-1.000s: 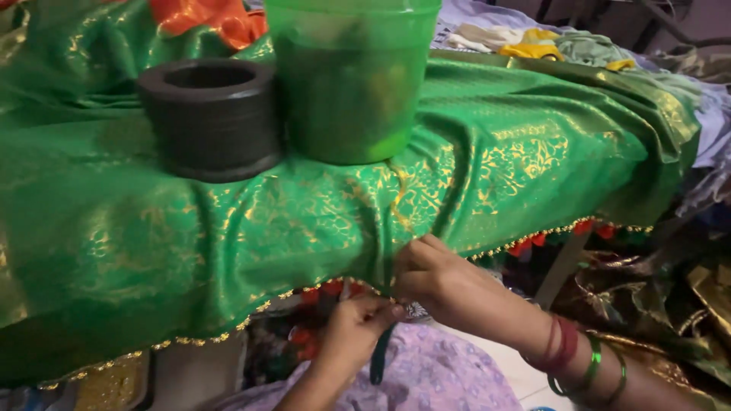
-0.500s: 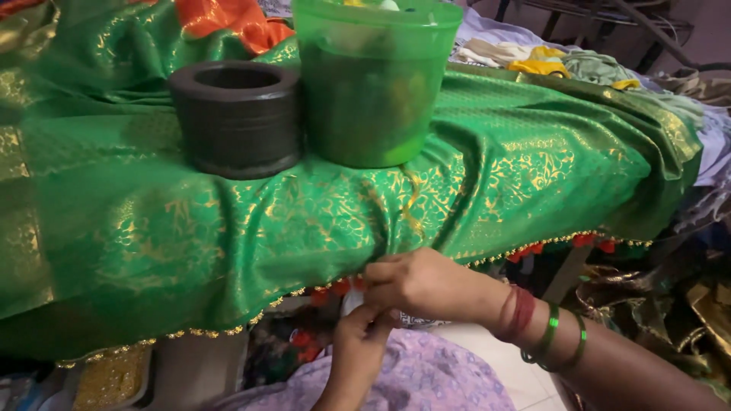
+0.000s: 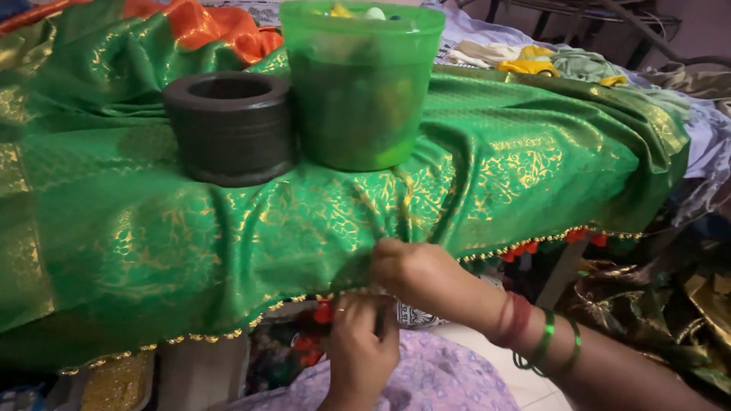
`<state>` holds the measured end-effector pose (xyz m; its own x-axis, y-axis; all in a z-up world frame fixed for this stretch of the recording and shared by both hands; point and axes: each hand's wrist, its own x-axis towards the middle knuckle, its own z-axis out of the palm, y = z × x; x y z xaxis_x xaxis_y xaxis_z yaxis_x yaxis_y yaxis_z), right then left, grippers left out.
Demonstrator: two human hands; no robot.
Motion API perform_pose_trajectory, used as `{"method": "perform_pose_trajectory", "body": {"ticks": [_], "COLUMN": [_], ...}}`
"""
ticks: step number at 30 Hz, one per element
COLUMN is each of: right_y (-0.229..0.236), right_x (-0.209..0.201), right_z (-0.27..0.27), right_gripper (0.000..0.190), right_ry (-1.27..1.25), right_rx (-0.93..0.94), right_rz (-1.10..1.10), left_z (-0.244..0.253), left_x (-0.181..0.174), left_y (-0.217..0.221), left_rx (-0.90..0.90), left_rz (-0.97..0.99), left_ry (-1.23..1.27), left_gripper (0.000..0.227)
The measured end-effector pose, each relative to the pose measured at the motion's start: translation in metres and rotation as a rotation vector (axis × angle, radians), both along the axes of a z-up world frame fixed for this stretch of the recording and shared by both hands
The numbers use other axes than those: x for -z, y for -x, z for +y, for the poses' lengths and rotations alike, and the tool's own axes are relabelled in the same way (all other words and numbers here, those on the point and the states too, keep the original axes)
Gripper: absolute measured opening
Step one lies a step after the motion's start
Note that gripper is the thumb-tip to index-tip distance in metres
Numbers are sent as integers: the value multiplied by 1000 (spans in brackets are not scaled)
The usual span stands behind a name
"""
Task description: Decorating the edge of a green fabric with small red and gold tassels and thread.
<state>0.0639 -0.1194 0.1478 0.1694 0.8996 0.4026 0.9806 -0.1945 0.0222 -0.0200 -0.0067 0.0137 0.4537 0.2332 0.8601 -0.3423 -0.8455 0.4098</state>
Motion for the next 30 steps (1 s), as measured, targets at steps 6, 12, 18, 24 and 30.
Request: {"method": "perform_pose_trajectory", "body": {"ticks": [6,12,18,24,30], "right_y": [23,-1,-7,20,9], "right_x": [13,66,74,0,-2], "right_z": [-28,-55,-68,-33,14], "right_gripper": [18,16,18,22,14], "right_ry": [-200,-186,-142,-59,197], "right_rx": [230,404,0,-214,-132], "right_rz": [409,891,291,0,-12], "left_z": [-8,-18,-5,4,4], "left_x": [70,75,56,30,18], "left_y": [-33,-33,-22,-9,-1], "left_rx": [567,846,687,289,120], "left_rz": [457,313,330,244,112], "left_ry": [1168,1507,1332,703,459], "left_gripper": [14,13,13,10,11]}}
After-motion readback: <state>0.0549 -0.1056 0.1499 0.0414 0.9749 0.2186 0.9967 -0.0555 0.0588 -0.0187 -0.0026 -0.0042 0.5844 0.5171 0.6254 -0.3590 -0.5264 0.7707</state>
